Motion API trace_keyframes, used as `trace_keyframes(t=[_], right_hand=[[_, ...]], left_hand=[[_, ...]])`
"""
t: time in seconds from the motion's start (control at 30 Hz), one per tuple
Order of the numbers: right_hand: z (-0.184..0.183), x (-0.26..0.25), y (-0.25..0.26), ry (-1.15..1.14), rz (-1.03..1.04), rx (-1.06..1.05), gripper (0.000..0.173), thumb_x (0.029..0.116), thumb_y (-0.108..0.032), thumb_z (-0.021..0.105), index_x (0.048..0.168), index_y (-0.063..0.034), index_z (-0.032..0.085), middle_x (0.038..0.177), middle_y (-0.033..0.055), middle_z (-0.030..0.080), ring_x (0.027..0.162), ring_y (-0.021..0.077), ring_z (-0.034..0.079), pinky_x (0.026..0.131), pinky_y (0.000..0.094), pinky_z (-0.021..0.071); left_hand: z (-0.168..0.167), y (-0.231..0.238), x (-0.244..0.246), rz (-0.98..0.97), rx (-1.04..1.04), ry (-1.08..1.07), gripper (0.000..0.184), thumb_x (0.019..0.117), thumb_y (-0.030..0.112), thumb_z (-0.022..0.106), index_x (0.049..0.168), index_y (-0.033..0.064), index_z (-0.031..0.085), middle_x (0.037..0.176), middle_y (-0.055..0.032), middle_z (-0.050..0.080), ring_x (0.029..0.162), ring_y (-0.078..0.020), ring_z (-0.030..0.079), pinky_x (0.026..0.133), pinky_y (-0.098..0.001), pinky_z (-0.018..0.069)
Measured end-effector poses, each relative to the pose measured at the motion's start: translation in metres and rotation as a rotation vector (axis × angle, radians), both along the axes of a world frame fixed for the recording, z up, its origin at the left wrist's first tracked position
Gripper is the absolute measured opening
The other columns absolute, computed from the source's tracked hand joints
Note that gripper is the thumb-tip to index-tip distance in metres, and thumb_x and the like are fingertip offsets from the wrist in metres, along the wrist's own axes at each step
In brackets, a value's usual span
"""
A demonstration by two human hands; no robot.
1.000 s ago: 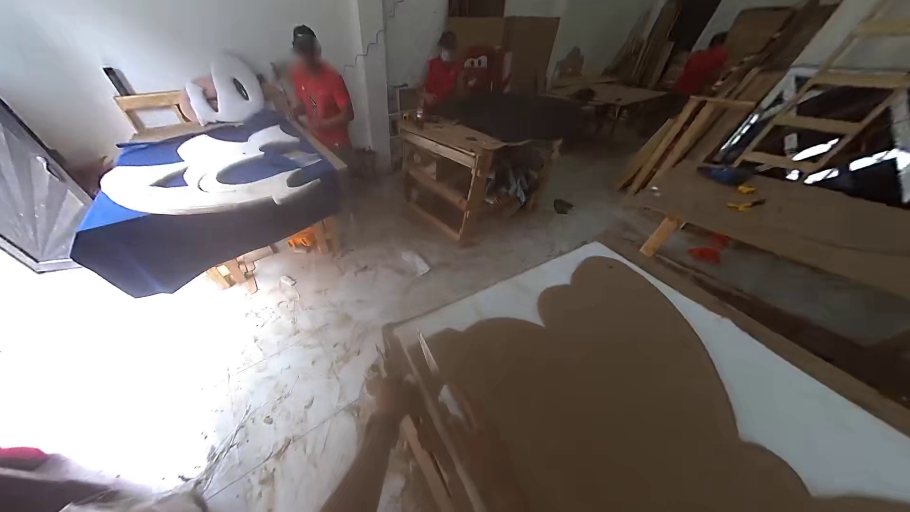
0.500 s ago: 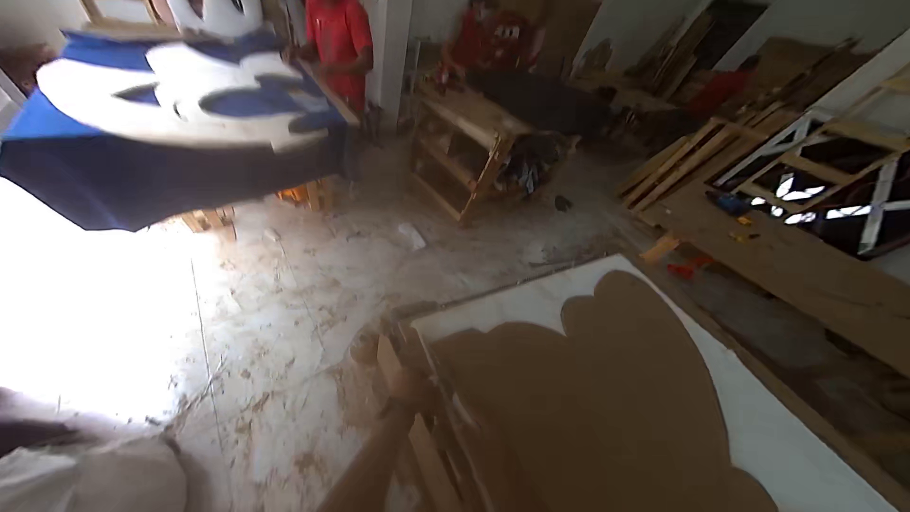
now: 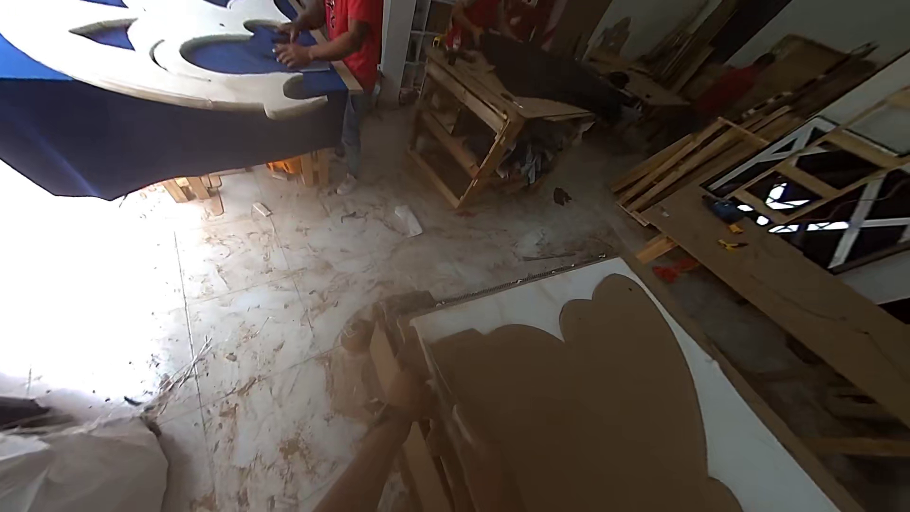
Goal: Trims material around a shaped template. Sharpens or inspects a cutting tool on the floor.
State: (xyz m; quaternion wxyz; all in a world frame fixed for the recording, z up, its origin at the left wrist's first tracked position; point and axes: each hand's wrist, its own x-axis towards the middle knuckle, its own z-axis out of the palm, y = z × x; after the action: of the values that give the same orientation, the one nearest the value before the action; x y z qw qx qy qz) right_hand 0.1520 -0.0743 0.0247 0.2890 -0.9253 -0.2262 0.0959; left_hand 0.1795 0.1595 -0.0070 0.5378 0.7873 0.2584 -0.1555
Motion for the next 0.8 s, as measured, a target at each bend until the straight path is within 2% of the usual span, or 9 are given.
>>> trace_keyframes(t=[0.13,0.23,0.37,0.47,0.57,0.67,0.73,0.77,0.8], right_hand=[[0.02,0.004,0.019,0.028,-0.02,-0.039,0.046,0.1011,-0.023,0.058,0.147,-0.0278,0.058,0.132,-0.0021,0.069,0.116,0.012,0.067,0.1,0.0394,0.0568],[0.023,0.005,0.03,0.035,-0.008,-0.049,0.051,0.1032,-0.02,0.058,0.152,-0.0327,0.051,0.132,0.0016,0.068,0.109,0.0189,0.07,0.092,0.0476,0.0594],[0.017,-0.014,-0.007,-0.01,0.017,-0.074,0.047,0.1037,-0.025,0.056,0.15,-0.0324,0.054,0.138,-0.0051,0.065,0.122,0.009,0.064,0.103,0.0371,0.0559],[0.019,-0.004,0.0,-0.003,0.02,-0.087,0.045,0.1035,-0.027,0.055,0.149,-0.0304,0.056,0.133,-0.0031,0.068,0.116,0.009,0.066,0.1,0.0359,0.0568],[0.03,0.009,0.03,0.054,-0.022,-0.128,0.051,0.1037,-0.024,0.058,0.152,-0.0369,0.05,0.123,0.0043,0.071,0.099,0.0212,0.071,0.085,0.0488,0.0601],[0.026,-0.008,0.016,0.027,-0.009,-0.136,0.053,0.1041,-0.025,0.057,0.154,-0.039,0.047,0.132,0.0006,0.068,0.107,0.0189,0.07,0.09,0.0479,0.0598],[0.022,-0.019,-0.006,0.008,0.002,-0.124,0.05,0.1039,-0.025,0.055,0.152,-0.0344,0.051,0.139,-0.0034,0.065,0.12,0.0118,0.065,0.103,0.0404,0.0558],[0.024,-0.019,-0.009,-0.006,0.012,-0.116,0.048,0.1038,-0.024,0.054,0.151,-0.0307,0.053,0.139,-0.003,0.065,0.122,0.0106,0.064,0.105,0.0383,0.0547],[0.027,-0.017,-0.004,-0.017,0.016,-0.118,0.047,0.1033,-0.023,0.055,0.15,-0.0278,0.055,0.136,-0.0008,0.067,0.12,0.012,0.065,0.103,0.0388,0.0554]], left_hand=[[0.004,-0.002,-0.012,0.014,0.004,-0.051,0.034,0.0931,0.034,0.069,0.121,0.0155,0.071,0.107,-0.0139,0.074,0.097,-0.032,0.072,0.086,-0.0597,0.0587],[0.014,-0.001,-0.014,0.008,-0.029,0.011,0.031,0.095,0.03,0.068,0.119,0.0116,0.071,0.108,-0.0155,0.073,0.101,-0.0335,0.071,0.092,-0.061,0.0561],[0.005,-0.01,-0.028,0.058,0.039,-0.128,0.031,0.0947,0.038,0.067,0.11,0.0109,0.072,0.093,-0.0126,0.074,0.082,-0.0286,0.074,0.075,-0.0557,0.0615],[0.023,0.0,-0.019,0.034,0.011,-0.028,0.029,0.0961,0.037,0.066,0.112,0.0134,0.074,0.1,-0.0128,0.075,0.094,-0.031,0.073,0.086,-0.0591,0.0575],[0.019,-0.001,-0.016,0.034,-0.034,-0.041,0.027,0.0965,0.031,0.066,0.113,0.0113,0.074,0.102,-0.0139,0.075,0.096,-0.0313,0.072,0.089,-0.0586,0.0568],[0.012,-0.005,-0.027,0.065,-0.049,-0.084,0.028,0.0962,0.032,0.068,0.111,0.0098,0.073,0.098,-0.0139,0.074,0.092,-0.0306,0.073,0.086,-0.0582,0.0581],[0.036,-0.003,-0.028,0.079,0.002,-0.093,0.03,0.0973,0.031,0.065,0.112,0.0063,0.072,0.099,-0.0168,0.074,0.092,-0.0328,0.073,0.084,-0.0579,0.0588],[0.064,-0.001,-0.029,0.076,0.014,-0.018,0.03,0.1002,0.027,0.062,0.118,0.0032,0.069,0.108,-0.0203,0.073,0.1,-0.0357,0.071,0.089,-0.0576,0.0566],[0.099,0.003,-0.029,0.059,-0.06,0.135,0.033,0.1064,0.021,0.055,0.133,0.0022,0.062,0.127,-0.0221,0.066,0.119,-0.0374,0.063,0.104,-0.0565,0.047]])
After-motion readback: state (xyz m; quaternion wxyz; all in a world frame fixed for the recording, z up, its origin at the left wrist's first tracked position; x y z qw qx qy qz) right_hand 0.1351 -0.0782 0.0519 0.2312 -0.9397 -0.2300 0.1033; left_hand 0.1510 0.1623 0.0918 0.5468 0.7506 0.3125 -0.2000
